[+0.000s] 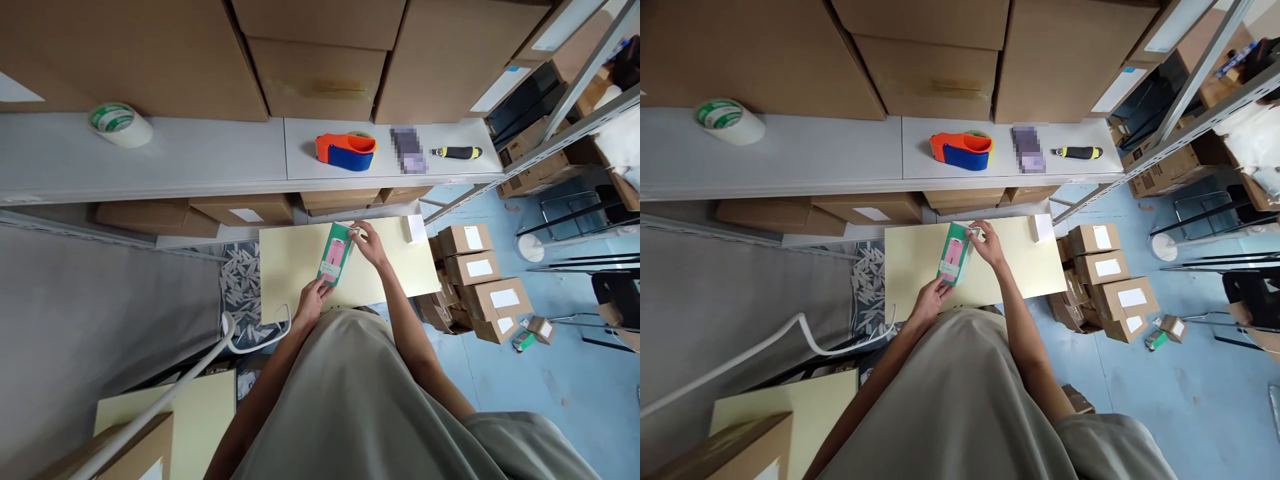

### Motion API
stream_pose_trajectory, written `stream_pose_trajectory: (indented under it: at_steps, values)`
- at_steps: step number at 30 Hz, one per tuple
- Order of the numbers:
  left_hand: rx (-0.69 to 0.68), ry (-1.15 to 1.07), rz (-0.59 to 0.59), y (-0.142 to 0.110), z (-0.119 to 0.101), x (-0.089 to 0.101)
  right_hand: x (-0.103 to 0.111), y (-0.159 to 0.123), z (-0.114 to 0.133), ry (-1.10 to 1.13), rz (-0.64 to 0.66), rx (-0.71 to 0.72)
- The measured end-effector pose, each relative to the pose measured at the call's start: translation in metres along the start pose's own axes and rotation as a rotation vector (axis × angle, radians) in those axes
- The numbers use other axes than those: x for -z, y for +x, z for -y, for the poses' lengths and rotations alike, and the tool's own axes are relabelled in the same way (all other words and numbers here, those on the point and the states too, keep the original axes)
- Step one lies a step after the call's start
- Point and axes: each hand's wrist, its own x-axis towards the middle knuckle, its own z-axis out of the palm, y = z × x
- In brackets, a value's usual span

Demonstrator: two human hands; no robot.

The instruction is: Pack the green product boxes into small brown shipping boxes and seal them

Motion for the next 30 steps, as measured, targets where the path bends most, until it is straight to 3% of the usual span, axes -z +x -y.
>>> stream_pose_trajectory:
  at_steps: [3,8,18,24,30]
  values:
    - [0.038,-0.058,-0.069,0.002,-0.003,0.001,0.005,0.004,-0.007,0.036,0.016,0.017]
    - [-0.024,-0.011,-0.025,0.001,-0.002,0.004,0.01,0.008,-0.012,0.025,0.024,-0.001]
    - [-0.056,0.113,-0.005,0.001,0.002,0.012,-0.009,0.008,0.0,-0.022,0.043,-0.041]
    - [0.026,-0.034,-0.126,-0.004,-0.004,0.008,-0.006,0.016,-0.014,0.034,0.095,-0.013]
    - [-0.04,0.033,-0.056,-0.01,0.001,0.01,-0.003,0.015,-0.015,0.06,0.106,-0.005]
